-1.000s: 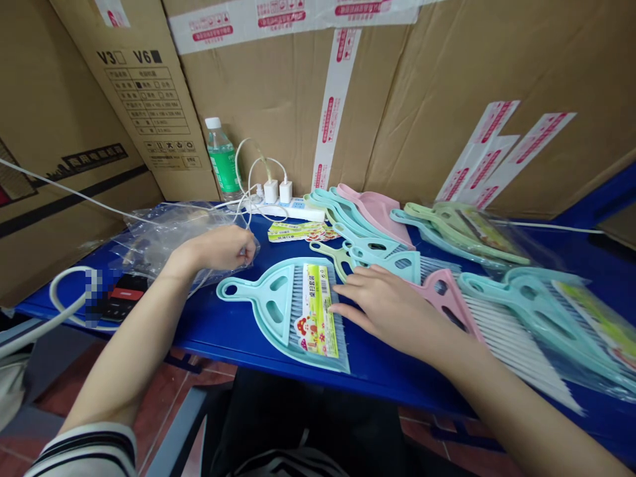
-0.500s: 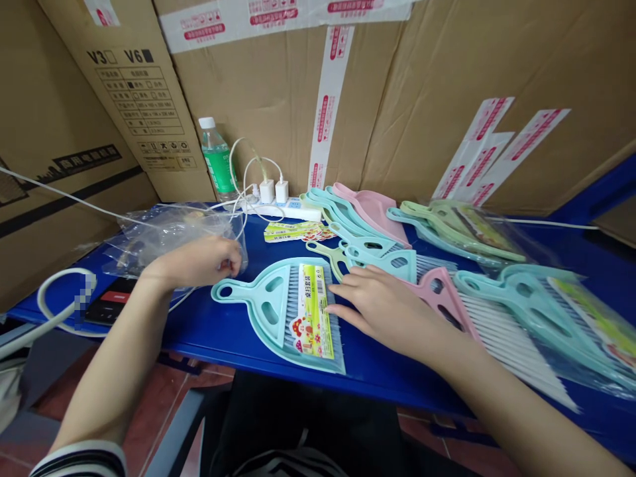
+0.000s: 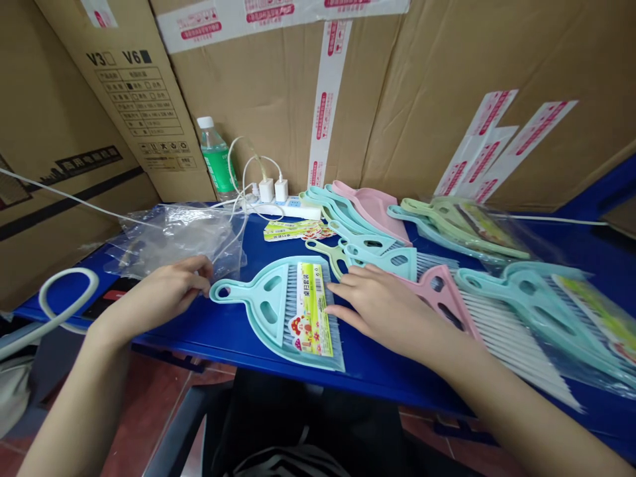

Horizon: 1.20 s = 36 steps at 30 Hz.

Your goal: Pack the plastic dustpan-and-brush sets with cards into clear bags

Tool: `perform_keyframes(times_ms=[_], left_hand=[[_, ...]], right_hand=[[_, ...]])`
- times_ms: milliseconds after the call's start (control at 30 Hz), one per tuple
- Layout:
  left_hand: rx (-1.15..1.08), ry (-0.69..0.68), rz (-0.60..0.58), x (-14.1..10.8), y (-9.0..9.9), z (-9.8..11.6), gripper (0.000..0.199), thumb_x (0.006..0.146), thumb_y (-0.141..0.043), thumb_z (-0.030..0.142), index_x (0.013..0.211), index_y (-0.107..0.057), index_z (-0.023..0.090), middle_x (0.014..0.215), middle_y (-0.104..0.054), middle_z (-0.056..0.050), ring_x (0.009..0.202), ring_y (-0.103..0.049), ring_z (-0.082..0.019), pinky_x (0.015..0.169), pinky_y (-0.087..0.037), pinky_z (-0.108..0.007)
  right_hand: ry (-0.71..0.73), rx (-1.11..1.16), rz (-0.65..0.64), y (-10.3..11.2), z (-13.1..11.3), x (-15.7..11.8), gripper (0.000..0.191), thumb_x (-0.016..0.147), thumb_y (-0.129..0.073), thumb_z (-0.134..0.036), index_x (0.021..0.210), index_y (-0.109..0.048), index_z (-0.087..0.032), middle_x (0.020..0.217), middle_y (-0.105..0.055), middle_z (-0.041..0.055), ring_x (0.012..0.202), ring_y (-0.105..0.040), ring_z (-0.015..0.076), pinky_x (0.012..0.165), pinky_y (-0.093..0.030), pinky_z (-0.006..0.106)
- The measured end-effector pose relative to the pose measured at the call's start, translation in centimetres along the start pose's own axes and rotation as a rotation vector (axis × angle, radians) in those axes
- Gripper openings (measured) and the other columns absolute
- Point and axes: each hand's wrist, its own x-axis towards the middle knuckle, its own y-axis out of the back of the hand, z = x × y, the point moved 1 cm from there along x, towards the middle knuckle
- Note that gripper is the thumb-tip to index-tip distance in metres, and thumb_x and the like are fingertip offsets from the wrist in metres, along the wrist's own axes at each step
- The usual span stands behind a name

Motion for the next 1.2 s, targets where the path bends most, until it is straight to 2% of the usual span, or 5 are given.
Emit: perform_keyframes(times_ms=[267,467,633,833,1200], left_hand=[[-0.156,-0.049,0.09,-2.2,-0.3,0.0,0.031,0.084,-0.035,0.015,0.082,-0.065,0.024,0.085,-0.069,-0.003,0.073,-0.067,-0.017,0.067,-0.051,-0.024],[-0.184,0.046,0.184,-2.2,-0.3,1.2,0.021,0.093,-0.038,0.026,0.094,-0.059,0.022,0.085,-0.072,-0.003,0.073,-0.068,-0.018,0.068,-0.051,-0.026],[-0.215,0.045,0.276,-2.2,-1.0,1.4,0.017,0.093,-0.046,0.035,0.091,-0.058,0.023,0.09,-0.072,-0.003,0.079,-0.068,-0.018,0.074,-0.052,-0.026],[-0.291,0.054,0.253,-2.1,-1.4,2.1,0.018,0.09,-0.047,0.036,0.091,-0.059,0.022,0.079,-0.068,-0.001,0.066,-0.063,-0.015,0.065,-0.051,-0.025],[-0.412,-0.021,0.331,-1.5,-1.5,3.0,0.011,0.087,-0.047,0.022,0.092,-0.057,0.021,0.074,-0.057,0.0,0.065,-0.055,-0.013,0.062,-0.048,-0.025]], right_hand=[[0.007,0.001,0.0,-0.1,0.1,-0.1,0.019,0.09,-0.065,-0.032,0.089,-0.074,-0.015,0.081,-0.074,0.0078,0.08,-0.066,0.0246,0.075,-0.049,0.038],[0.014,0.0,0.021,-0.3,0.1,-0.1,0.018,0.091,-0.063,-0.03,0.088,-0.074,-0.017,0.082,-0.075,0.0079,0.08,-0.066,0.0239,0.074,-0.049,0.037],[0.007,0.0,0.012,-0.2,0.1,-0.1,0.017,0.091,-0.063,-0.03,0.09,-0.074,-0.016,0.082,-0.075,0.0076,0.08,-0.066,0.0241,0.075,-0.049,0.037],[0.004,-0.002,0.019,-0.1,0.0,-0.1,0.016,0.091,-0.063,-0.029,0.089,-0.074,-0.017,0.082,-0.075,0.0078,0.081,-0.067,0.0243,0.075,-0.05,0.037],[-0.005,-0.013,0.018,-0.2,-0.2,-0.2,0.017,0.09,-0.064,-0.031,0.091,-0.072,-0.017,0.083,-0.075,0.0074,0.079,-0.068,0.0246,0.074,-0.05,0.038]])
